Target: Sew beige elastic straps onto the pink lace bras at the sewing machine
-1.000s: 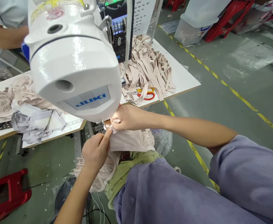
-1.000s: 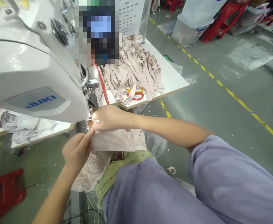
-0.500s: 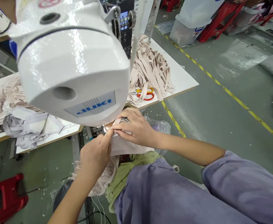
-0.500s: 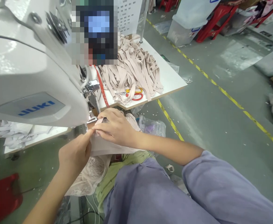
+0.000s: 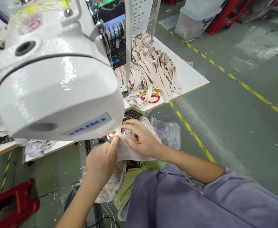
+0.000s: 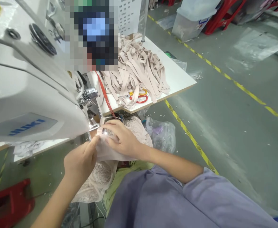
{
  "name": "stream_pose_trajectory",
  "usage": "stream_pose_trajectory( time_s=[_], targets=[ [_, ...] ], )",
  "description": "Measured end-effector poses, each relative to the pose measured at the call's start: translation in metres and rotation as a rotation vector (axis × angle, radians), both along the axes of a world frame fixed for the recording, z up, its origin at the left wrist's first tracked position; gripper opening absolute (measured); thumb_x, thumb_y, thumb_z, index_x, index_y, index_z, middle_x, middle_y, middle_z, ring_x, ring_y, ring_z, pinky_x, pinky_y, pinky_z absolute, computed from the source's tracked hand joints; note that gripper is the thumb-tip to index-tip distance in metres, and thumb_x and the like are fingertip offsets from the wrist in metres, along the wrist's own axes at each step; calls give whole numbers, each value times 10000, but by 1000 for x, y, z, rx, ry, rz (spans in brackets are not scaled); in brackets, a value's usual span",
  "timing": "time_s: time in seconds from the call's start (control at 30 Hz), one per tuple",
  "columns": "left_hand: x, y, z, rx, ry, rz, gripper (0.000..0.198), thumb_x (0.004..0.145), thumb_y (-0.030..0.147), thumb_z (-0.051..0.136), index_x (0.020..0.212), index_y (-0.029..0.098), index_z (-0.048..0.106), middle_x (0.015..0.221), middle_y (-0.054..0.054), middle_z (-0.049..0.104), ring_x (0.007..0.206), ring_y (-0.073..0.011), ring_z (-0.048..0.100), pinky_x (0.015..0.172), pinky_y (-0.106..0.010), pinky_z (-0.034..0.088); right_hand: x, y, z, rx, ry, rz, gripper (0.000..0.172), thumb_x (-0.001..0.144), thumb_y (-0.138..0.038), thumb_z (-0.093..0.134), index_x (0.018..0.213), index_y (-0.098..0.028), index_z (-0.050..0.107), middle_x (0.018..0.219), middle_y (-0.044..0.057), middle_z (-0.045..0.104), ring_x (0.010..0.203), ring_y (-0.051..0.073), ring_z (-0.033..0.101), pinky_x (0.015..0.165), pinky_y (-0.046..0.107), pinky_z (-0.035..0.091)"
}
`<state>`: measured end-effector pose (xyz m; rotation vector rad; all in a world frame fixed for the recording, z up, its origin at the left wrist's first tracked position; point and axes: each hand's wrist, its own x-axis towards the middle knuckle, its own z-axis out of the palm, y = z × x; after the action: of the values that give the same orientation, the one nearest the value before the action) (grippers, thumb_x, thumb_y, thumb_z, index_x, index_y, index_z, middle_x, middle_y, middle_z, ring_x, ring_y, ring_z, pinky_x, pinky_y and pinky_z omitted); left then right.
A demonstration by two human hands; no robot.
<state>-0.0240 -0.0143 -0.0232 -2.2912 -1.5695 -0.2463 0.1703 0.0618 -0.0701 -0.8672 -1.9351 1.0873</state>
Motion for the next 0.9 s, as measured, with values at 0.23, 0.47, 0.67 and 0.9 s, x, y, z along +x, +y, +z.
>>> stream_pose_trajectory(
  time_s=[0.23,0.47,0.67,0.9],
  targets=[
    [23,-5,-6,-53,-26,191,379,922,155,439,1288,163,536,589,24,571,462,-145,487,452,-321,172,-2,36,26,15,-60,125,369,862,-170,557,1205,-219,681,1369,93,549,1125,213,592,950,375,518],
    [30,0,-5,48,-40,229,326,928,186,475,1238,137,564,571,18,585,466,-143,512,453,-302,217,-10,58,32,28,-83,187,330,807,-151,550,1078,-187,735,1199,79,633,1045,204,599,850,306,508],
    [33,4,-4,43,-48,284,264,938,171,487,1180,166,593,534,31,562,453,-140,513,446,-301,191,-15,70,41,-80,-106,228,301,740,-137,575,995,-165,732,1086,60,636,867,167,610,744,268,484],
    [33,5,-4,51,-44,286,212,943,183,480,1121,186,593,542,29,576,449,-141,518,439,-292,207,-16,75,38,-105,-79,233,291,720,-160,582,973,-171,727,1101,57,651,903,186,630,778,293,504]
  ],
)
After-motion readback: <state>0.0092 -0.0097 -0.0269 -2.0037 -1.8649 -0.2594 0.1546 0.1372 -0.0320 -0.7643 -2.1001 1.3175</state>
